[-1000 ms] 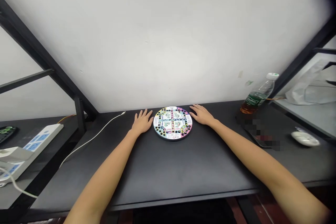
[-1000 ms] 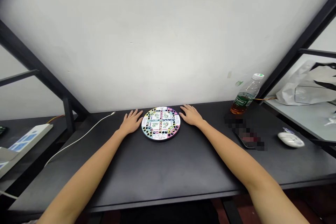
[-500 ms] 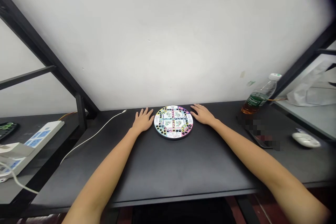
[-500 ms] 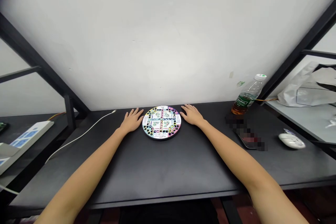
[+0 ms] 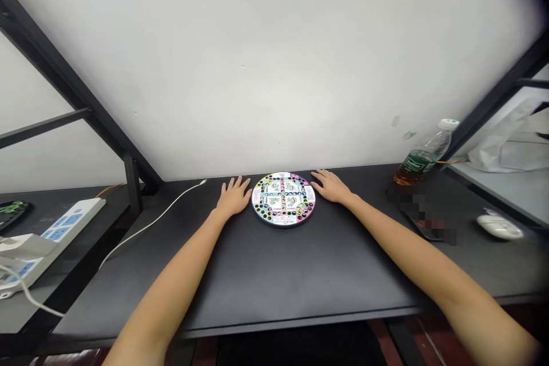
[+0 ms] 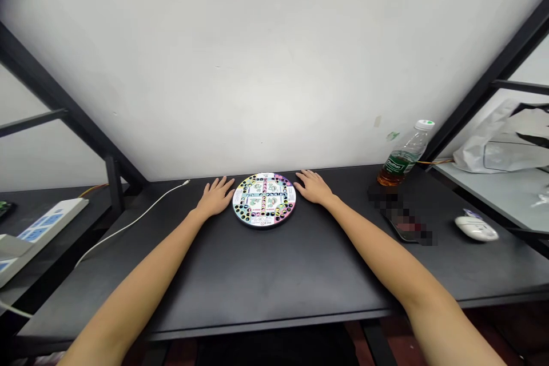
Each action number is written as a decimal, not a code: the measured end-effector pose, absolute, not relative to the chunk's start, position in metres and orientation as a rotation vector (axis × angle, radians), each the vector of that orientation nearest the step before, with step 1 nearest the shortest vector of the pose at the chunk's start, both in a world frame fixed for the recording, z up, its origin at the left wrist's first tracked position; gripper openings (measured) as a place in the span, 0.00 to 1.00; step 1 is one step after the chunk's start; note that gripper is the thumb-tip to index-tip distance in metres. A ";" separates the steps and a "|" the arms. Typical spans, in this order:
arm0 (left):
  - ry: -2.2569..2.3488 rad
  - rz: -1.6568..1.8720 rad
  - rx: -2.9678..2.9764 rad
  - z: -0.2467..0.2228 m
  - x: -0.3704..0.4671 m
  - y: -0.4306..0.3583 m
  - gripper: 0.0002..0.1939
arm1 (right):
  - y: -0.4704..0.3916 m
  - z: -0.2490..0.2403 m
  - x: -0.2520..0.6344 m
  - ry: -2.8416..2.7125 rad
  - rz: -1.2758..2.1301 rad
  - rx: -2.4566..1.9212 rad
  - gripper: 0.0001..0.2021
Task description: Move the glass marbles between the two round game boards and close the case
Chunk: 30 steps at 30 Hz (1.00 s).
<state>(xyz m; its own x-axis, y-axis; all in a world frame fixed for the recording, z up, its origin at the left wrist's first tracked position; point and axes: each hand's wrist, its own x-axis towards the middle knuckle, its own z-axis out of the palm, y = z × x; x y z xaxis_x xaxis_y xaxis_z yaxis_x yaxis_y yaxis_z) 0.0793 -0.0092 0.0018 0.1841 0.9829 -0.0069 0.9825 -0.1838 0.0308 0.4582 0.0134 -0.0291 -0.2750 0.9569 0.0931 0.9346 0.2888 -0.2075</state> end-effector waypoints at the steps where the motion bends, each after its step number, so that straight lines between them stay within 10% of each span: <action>1: 1.989 0.022 2.397 0.001 0.079 -0.009 0.32 | 0.014 -0.029 0.458 -2.354 0.158 -1.753 0.33; 30: 1.974 0.042 2.385 0.003 0.080 -0.010 0.32 | 0.010 -0.023 0.456 -2.366 0.174 -1.770 0.33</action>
